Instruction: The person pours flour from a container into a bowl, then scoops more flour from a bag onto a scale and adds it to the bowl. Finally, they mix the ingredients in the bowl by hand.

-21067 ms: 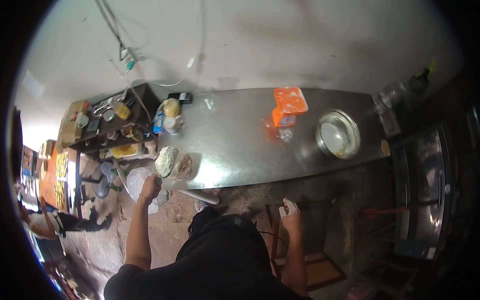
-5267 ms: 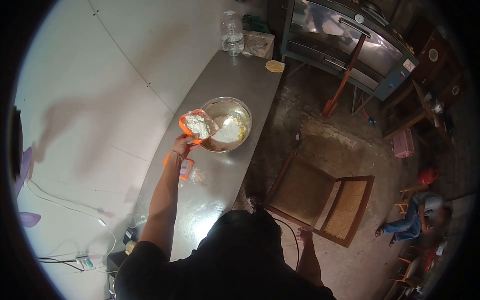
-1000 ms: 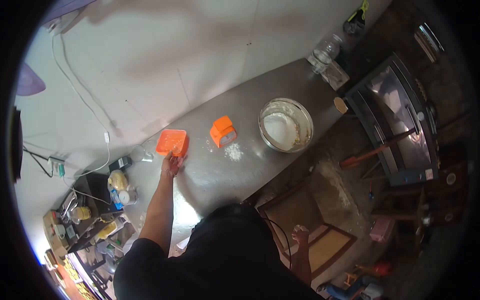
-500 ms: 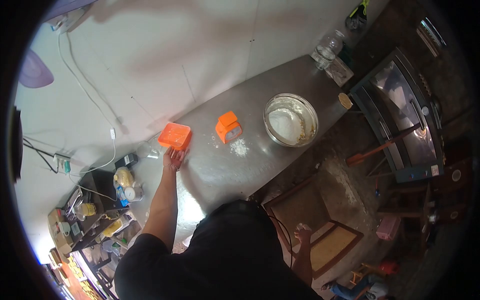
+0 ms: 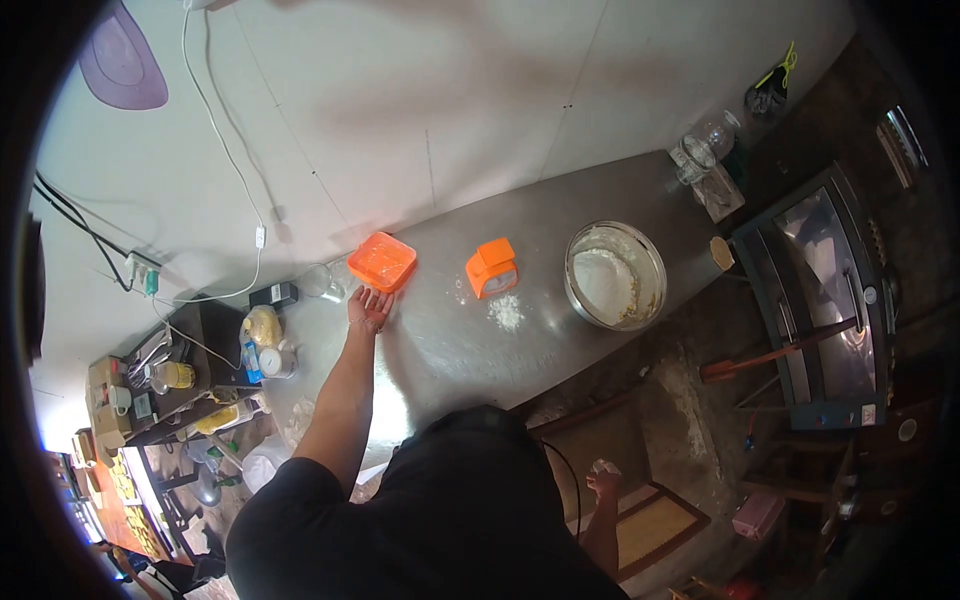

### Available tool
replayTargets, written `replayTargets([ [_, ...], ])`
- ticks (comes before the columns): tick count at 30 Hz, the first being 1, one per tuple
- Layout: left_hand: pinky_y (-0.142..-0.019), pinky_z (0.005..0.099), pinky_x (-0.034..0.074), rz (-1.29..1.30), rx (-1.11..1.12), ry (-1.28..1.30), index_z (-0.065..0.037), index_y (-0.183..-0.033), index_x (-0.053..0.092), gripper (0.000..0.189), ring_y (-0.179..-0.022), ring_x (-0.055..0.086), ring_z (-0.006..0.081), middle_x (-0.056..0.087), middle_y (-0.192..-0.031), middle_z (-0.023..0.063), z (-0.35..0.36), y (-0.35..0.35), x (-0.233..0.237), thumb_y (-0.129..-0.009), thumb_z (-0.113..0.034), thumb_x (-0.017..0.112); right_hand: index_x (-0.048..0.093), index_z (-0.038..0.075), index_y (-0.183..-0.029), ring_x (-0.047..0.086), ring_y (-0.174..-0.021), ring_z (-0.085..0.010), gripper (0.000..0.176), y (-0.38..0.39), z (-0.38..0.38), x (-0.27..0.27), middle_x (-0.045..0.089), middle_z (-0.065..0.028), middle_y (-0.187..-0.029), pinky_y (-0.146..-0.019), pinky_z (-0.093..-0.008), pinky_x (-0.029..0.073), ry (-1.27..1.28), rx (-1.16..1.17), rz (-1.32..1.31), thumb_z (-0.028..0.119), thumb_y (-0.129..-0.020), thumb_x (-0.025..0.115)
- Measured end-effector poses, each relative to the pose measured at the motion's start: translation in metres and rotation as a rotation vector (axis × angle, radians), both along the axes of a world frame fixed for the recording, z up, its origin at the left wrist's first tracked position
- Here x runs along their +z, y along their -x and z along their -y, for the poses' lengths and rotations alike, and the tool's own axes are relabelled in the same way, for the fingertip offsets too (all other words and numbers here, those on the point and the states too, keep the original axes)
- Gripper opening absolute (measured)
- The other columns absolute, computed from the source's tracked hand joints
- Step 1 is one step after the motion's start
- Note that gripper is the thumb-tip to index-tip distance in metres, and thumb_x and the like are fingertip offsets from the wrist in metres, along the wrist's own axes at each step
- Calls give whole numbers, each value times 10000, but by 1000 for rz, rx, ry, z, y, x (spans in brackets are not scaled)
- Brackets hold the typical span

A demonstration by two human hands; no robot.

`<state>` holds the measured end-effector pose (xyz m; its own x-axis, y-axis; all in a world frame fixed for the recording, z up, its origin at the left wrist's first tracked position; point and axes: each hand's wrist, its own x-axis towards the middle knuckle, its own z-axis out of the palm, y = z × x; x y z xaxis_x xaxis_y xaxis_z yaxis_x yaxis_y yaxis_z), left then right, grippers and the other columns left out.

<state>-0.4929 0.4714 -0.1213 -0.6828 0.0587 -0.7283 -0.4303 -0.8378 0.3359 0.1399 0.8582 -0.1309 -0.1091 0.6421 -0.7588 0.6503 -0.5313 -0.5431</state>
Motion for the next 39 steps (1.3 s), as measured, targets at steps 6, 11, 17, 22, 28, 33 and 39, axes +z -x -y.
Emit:
replayTargets([
  [6,-1122,583,443,24,101,-9,-59,-1553,295,715,-1381,440,406,404,-1467,204,6,9,-17,-967,-301,624,588,64,-1323,669,-735,-211,363,9,-2,0,676,-105,-1004,-594,-359,547,35,31,22,172,-985,663],
  [11,-1128,585,431,8,239,35,-59,-1558,299,716,-1401,410,390,394,-1464,194,10,12,-27,-968,-316,613,585,68,-1329,675,-725,-209,360,10,-5,2,690,-116,-1001,-582,-350,550,33,39,22,159,-987,647],
  [17,-1120,634,414,218,65,-1,-64,-1571,235,736,-1355,465,415,396,-1465,237,-15,-4,-22,-987,-346,584,584,63,-1331,675,-720,-208,350,10,-13,-5,690,-122,-1013,-588,-355,554,42,48,43,141,-993,627],
  [22,-1131,626,406,163,138,-221,-30,-1546,214,680,-1382,452,463,379,-1507,300,-36,-11,-23,-1023,-338,519,592,54,-1281,656,-701,-195,286,23,-11,9,669,-114,-993,-559,-341,530,27,63,34,111,-1001,609],
  [28,-1129,621,432,63,140,-295,-27,-1525,233,664,-1382,453,503,347,-1557,284,-28,1,-23,-1005,-283,557,603,51,-1181,633,-657,-182,188,17,-18,-2,647,-99,-951,-515,-316,482,67,16,-32,103,-1000,603],
  [33,-1135,568,429,64,136,-171,-16,-1570,196,698,-1350,498,449,424,-1494,284,-23,-4,-8,-1021,-306,516,605,53,-1187,639,-660,-186,204,19,-16,-4,665,-105,-980,-533,-332,496,66,12,-1,125,-997,603],
  [39,-1114,607,460,44,257,-176,-45,-1535,232,671,-1366,488,458,369,-1538,258,-9,-3,-7,-997,-271,564,607,50,-1193,653,-686,-187,228,36,-13,9,671,-103,-979,-583,-349,532,7,104,37,130,-980,624],
])
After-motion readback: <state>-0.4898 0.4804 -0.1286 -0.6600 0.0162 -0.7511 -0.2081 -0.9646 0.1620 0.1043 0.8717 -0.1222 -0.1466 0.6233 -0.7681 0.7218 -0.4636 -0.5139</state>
